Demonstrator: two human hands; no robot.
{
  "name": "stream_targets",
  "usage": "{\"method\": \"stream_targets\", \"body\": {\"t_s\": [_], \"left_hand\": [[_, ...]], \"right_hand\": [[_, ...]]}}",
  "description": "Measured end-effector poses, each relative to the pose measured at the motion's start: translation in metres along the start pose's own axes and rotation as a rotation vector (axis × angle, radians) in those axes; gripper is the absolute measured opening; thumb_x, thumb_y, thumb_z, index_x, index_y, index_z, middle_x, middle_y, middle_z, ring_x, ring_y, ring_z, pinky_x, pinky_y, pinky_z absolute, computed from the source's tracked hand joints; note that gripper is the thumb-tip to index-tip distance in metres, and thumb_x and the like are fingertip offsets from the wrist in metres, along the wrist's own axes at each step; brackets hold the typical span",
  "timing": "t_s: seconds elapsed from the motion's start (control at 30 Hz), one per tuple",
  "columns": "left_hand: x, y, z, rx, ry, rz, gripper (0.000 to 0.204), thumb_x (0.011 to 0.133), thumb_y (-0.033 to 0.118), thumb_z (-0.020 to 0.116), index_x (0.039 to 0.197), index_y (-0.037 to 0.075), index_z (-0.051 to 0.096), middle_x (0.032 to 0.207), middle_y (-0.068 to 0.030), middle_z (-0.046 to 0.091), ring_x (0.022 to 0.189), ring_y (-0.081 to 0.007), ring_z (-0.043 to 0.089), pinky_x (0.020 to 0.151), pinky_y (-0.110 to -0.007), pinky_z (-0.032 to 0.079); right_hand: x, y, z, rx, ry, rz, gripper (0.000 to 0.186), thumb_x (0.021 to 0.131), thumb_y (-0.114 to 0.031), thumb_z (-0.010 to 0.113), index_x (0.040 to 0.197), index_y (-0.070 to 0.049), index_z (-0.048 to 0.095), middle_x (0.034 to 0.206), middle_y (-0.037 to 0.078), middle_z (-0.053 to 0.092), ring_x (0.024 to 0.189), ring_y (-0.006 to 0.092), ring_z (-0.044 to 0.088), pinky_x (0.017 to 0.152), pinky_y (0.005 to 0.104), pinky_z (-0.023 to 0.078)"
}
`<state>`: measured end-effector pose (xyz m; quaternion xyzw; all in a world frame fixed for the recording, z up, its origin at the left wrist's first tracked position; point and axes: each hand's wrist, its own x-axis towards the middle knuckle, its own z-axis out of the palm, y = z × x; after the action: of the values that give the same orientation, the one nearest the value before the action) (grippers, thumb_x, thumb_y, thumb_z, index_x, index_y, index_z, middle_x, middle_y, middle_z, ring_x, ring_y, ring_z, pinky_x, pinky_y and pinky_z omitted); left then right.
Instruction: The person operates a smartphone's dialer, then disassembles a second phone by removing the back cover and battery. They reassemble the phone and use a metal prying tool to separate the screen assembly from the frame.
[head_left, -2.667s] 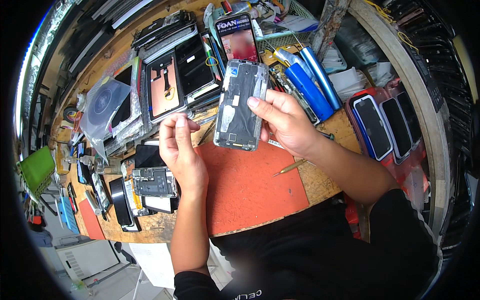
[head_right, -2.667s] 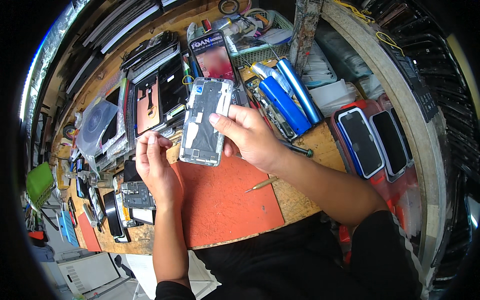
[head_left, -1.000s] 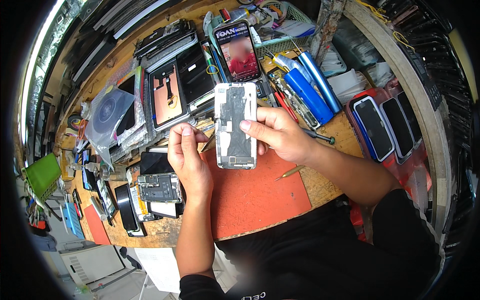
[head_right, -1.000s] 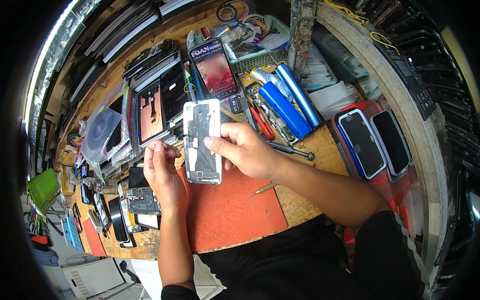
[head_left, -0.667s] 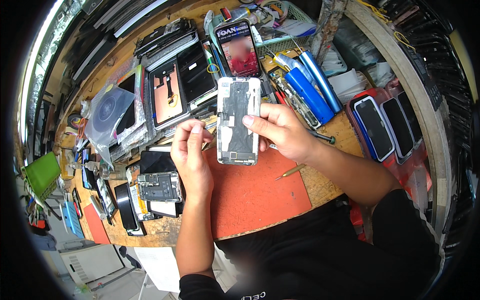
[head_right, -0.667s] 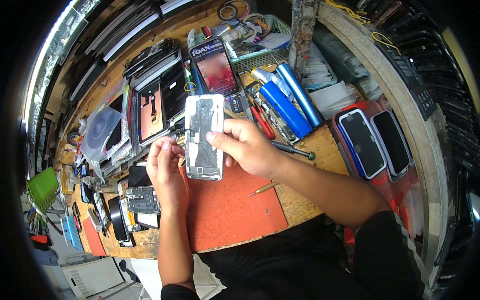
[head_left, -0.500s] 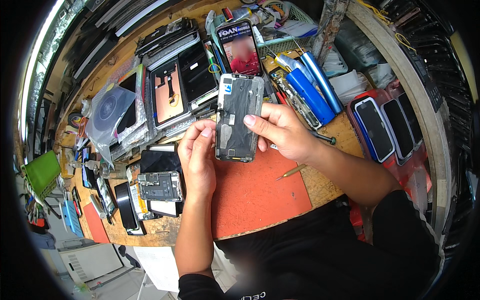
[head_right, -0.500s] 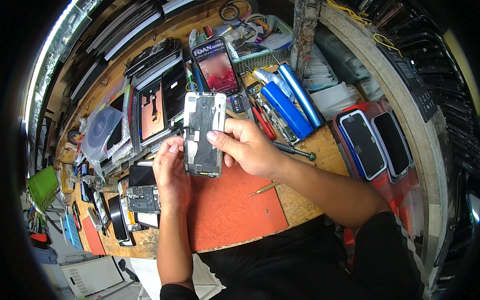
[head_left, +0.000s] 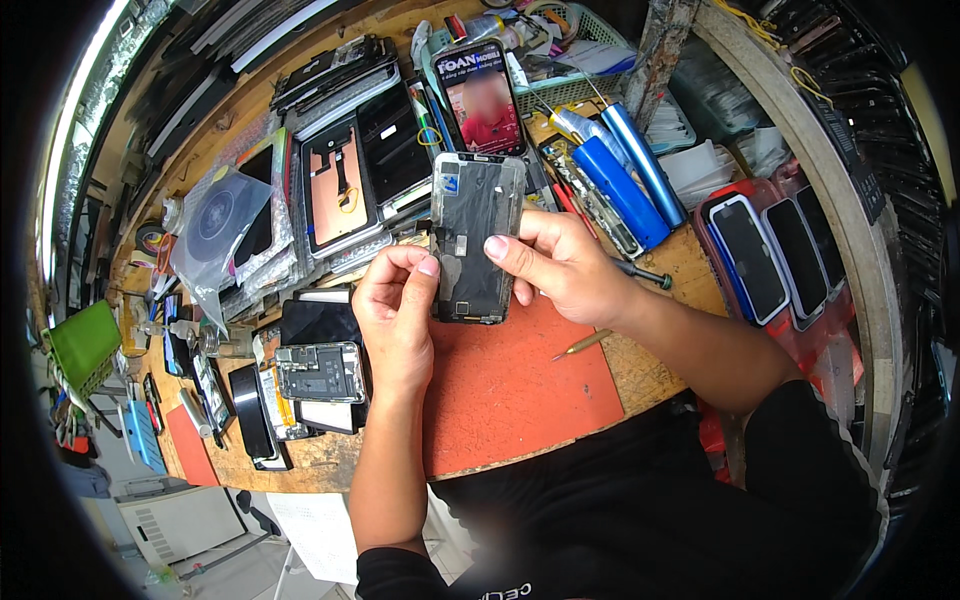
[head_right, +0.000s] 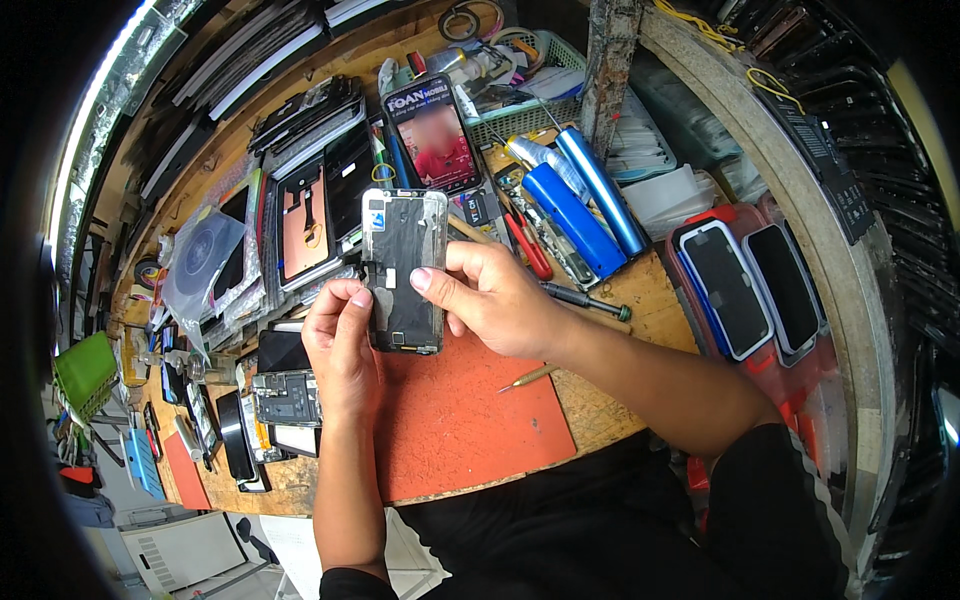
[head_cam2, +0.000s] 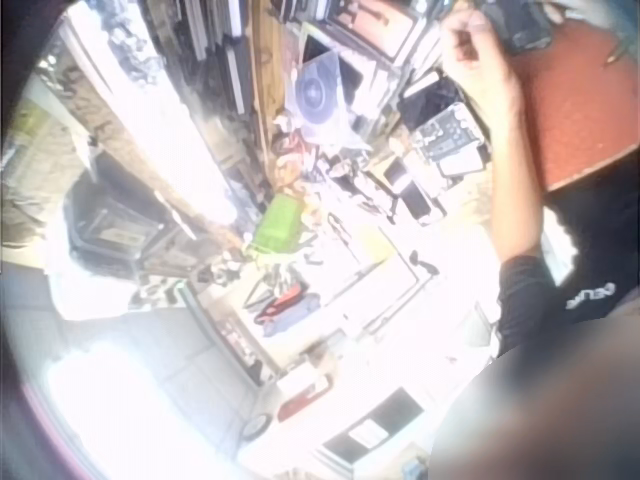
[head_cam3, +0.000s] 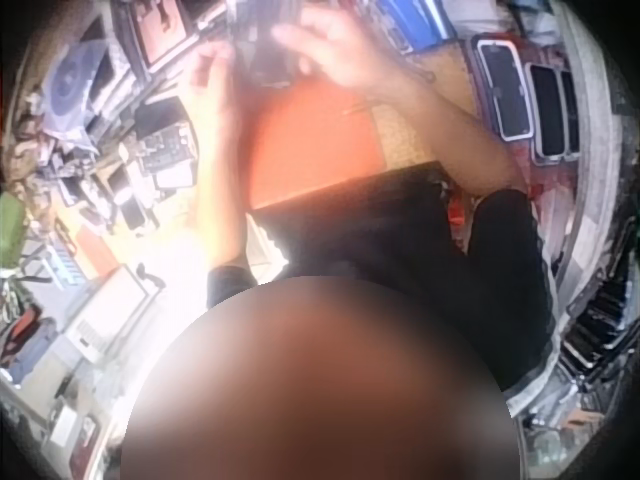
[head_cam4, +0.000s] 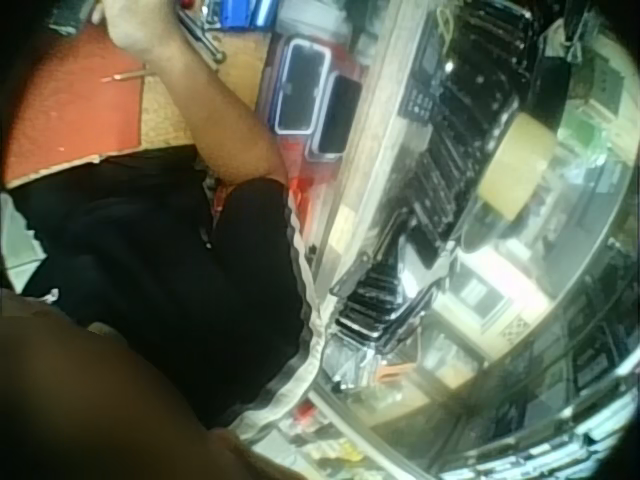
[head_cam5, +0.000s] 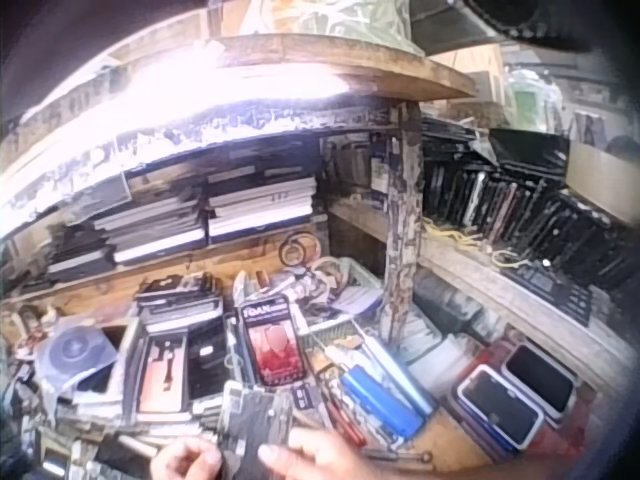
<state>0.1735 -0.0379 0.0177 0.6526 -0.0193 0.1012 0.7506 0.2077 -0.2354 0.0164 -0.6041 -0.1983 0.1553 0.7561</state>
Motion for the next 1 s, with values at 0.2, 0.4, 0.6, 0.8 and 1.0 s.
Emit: {"method": "stream_targets", "body": {"t_s": [0.2,0.4,0.6,0.8,1.0], "left_hand": [[-0.0012,-0.0003,0.0002,0.005,0.003,0.009,0.003,0.098,0.008,0.067,0.096,0.006,0.065,0.083,0.0068,0.059,0.074,-0.0008,0.047,0.066,-0.019,0.036],[-0.0009,0.0021,0.0001,-0.035,0.003,-0.013,0.003,0.097,0.007,0.067,0.098,0.006,0.065,0.086,0.0069,0.059,0.075,-0.0010,0.047,0.068,-0.019,0.036],[-0.0025,0.0046,0.0071,-0.033,0.031,0.023,0.007,0.098,0.009,0.069,0.101,0.005,0.064,0.091,0.0055,0.060,0.081,-0.0026,0.051,0.075,-0.019,0.040],[-0.0038,0.0067,0.0085,-0.016,0.004,0.059,0.005,0.099,0.004,0.067,0.101,0.005,0.063,0.092,0.0039,0.061,0.083,-0.0027,0.052,0.076,-0.019,0.042],[-0.0060,0.0060,0.0094,-0.035,-0.014,0.095,0.005,0.099,0.004,0.067,0.099,0.004,0.062,0.091,0.0038,0.061,0.081,-0.0025,0.052,0.072,-0.019,0.041]], "right_hand": [[-0.0007,0.0021,0.0012,-0.018,0.000,0.001,0.029,0.107,-0.030,0.059,0.105,-0.002,0.069,0.078,-0.003,0.061,0.061,0.0038,0.054,0.054,0.0212,0.044],[-0.0006,0.0028,0.0013,-0.021,0.009,0.007,0.029,0.107,-0.030,0.060,0.102,-0.003,0.069,0.078,-0.003,0.060,0.061,0.0043,0.054,0.054,0.0214,0.045],[-0.0009,0.0040,0.0001,-0.012,-0.007,-0.011,0.029,0.106,-0.030,0.060,0.100,-0.003,0.068,0.077,-0.002,0.062,0.062,0.0046,0.055,0.055,0.0220,0.045],[-0.0024,0.0033,0.0010,0.003,-0.028,0.005,0.026,0.106,-0.027,0.061,0.102,-0.002,0.069,0.079,-0.001,0.065,0.064,0.0040,0.055,0.057,0.0225,0.045],[-0.0031,-0.0013,0.0038,0.131,-0.011,-0.070,0.022,0.101,-0.015,0.068,0.118,0.000,0.065,0.100,0.001,0.069,0.087,0.0054,0.062,0.076,0.0249,0.052]]}}
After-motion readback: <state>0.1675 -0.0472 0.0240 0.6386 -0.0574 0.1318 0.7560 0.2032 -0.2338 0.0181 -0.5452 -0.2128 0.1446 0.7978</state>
